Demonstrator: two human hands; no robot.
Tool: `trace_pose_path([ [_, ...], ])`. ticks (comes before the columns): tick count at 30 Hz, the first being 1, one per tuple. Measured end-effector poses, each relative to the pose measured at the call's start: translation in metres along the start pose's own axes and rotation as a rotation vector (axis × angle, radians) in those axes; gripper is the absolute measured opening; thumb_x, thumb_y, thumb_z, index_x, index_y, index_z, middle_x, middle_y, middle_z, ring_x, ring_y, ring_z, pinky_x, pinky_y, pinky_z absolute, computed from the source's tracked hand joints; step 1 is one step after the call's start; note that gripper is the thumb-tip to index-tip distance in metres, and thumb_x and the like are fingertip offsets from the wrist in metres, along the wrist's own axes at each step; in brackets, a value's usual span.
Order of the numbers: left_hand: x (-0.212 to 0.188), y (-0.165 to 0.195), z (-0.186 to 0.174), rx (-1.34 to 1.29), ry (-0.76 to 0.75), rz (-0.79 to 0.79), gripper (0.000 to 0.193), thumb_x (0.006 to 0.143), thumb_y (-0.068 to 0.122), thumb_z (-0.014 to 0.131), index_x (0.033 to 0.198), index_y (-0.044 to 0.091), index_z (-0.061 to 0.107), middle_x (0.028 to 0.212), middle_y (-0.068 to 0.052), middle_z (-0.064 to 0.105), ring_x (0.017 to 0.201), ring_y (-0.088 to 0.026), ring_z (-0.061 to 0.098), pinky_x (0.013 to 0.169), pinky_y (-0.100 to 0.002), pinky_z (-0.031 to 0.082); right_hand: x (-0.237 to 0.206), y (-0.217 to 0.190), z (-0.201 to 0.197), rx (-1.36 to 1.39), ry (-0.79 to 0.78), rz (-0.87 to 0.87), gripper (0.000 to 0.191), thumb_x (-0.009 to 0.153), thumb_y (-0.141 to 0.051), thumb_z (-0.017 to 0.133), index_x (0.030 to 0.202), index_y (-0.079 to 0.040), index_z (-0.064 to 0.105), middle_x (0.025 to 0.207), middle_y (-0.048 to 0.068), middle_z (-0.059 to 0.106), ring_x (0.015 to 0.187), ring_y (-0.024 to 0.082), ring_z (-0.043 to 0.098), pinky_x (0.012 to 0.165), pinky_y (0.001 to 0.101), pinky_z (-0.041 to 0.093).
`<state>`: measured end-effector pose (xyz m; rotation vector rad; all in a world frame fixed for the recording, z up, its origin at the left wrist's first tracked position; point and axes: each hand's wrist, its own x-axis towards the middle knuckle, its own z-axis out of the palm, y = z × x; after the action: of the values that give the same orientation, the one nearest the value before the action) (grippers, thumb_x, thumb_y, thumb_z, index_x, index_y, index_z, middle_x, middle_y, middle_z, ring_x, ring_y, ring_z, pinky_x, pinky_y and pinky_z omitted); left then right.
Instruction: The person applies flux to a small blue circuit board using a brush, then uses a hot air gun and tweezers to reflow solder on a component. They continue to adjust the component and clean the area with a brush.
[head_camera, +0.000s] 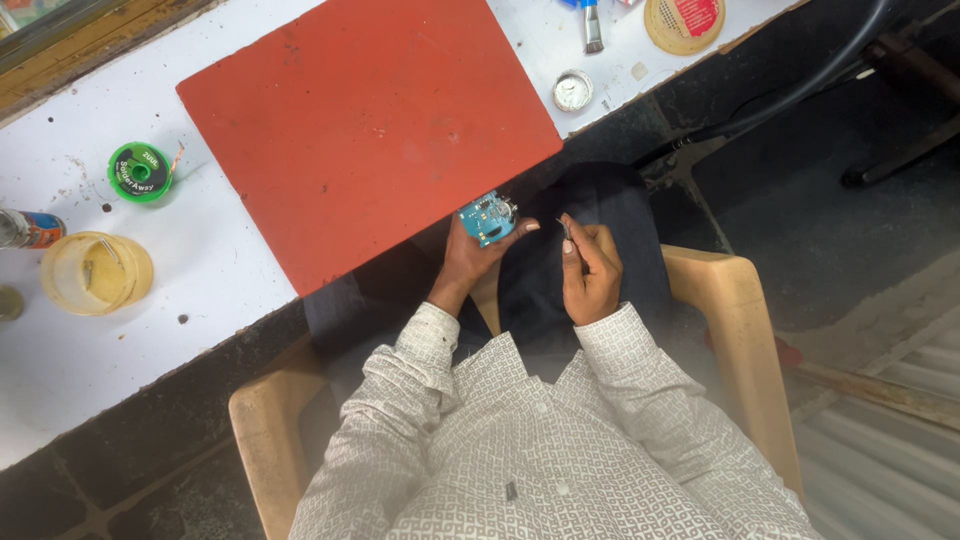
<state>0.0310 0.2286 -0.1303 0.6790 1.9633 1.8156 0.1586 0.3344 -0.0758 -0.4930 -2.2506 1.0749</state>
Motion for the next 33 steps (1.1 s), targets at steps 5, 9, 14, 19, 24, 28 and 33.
trace_pose_path([
  [5, 0.002, -0.002, 0.0, 0.003, -0.003, 0.012, 0.04, 0.075, 0.032, 0.093, 0.083, 0.005, 0.066, 0.077, -0.001, 0.068, 0.07, -0.013, 0.065, 0.066, -0.03, 0.056, -0.001, 0.002, -0.001, -0.001, 0.0, -0.013, 0.028, 0.107, -0.01, 0.057, 0.13, 0.001, 0.067, 0.099, 0.009, 0.06, 0.079, 0.012, 0.057, 0.069, 0.0247, 0.05],
  [9, 0.003, -0.004, 0.0, -0.045, -0.006, 0.004, 0.039, 0.074, 0.03, 0.094, 0.085, 0.005, 0.066, 0.078, -0.001, 0.068, 0.071, -0.012, 0.065, 0.066, -0.03, 0.056, -0.001, 0.004, 0.0, -0.005, 0.001, -0.016, 0.028, 0.107, -0.011, 0.057, 0.13, 0.001, 0.068, 0.098, 0.009, 0.06, 0.078, 0.012, 0.056, 0.068, 0.0248, 0.049],
  [14, 0.003, -0.005, -0.001, -0.086, 0.004, -0.003, 0.04, 0.073, 0.031, 0.094, 0.086, 0.006, 0.066, 0.08, 0.0, 0.069, 0.073, -0.012, 0.066, 0.067, -0.03, 0.057, -0.002, 0.006, 0.001, -0.012, -0.001, -0.008, 0.03, 0.108, -0.014, 0.057, 0.13, 0.001, 0.068, 0.098, 0.008, 0.061, 0.077, 0.012, 0.055, 0.067, 0.0242, 0.049],
  [19, 0.002, -0.007, 0.0, -0.026, -0.005, -0.009, 0.039, 0.072, 0.033, 0.094, 0.083, 0.006, 0.067, 0.078, -0.001, 0.07, 0.072, -0.013, 0.068, 0.067, -0.03, 0.058, -0.002, 0.006, 0.0, -0.009, 0.004, -0.029, 0.03, 0.109, -0.016, 0.056, 0.131, 0.002, 0.067, 0.099, 0.008, 0.061, 0.079, 0.012, 0.056, 0.07, 0.0238, 0.051],
  [24, 0.001, -0.009, 0.0, 0.02, -0.003, 0.002, 0.039, 0.073, 0.034, 0.094, 0.082, 0.006, 0.068, 0.077, -0.001, 0.07, 0.071, -0.013, 0.068, 0.066, -0.03, 0.058, -0.001, 0.003, 0.001, -0.007, 0.004, -0.014, 0.03, 0.109, -0.016, 0.056, 0.13, 0.002, 0.068, 0.099, 0.008, 0.061, 0.078, 0.011, 0.056, 0.068, 0.0236, 0.05],
  [28, 0.001, -0.012, 0.0, -0.032, 0.002, 0.011, 0.04, 0.074, 0.034, 0.093, 0.086, 0.006, 0.067, 0.08, -0.001, 0.07, 0.073, -0.013, 0.068, 0.068, -0.03, 0.058, -0.001, 0.004, 0.001, -0.011, 0.002, -0.002, 0.03, 0.108, -0.017, 0.056, 0.13, 0.001, 0.068, 0.099, 0.008, 0.061, 0.078, 0.011, 0.056, 0.068, 0.0237, 0.05],
  [33, 0.001, -0.014, 0.0, -0.076, 0.002, 0.007, 0.04, 0.074, 0.031, 0.093, 0.089, 0.005, 0.066, 0.082, -0.001, 0.069, 0.075, -0.013, 0.067, 0.068, -0.03, 0.058, -0.002, 0.007, 0.001, -0.009, 0.009, -0.032, 0.03, 0.109, -0.016, 0.055, 0.13, 0.001, 0.068, 0.099, 0.008, 0.061, 0.082, 0.013, 0.057, 0.072, 0.0246, 0.052],
])
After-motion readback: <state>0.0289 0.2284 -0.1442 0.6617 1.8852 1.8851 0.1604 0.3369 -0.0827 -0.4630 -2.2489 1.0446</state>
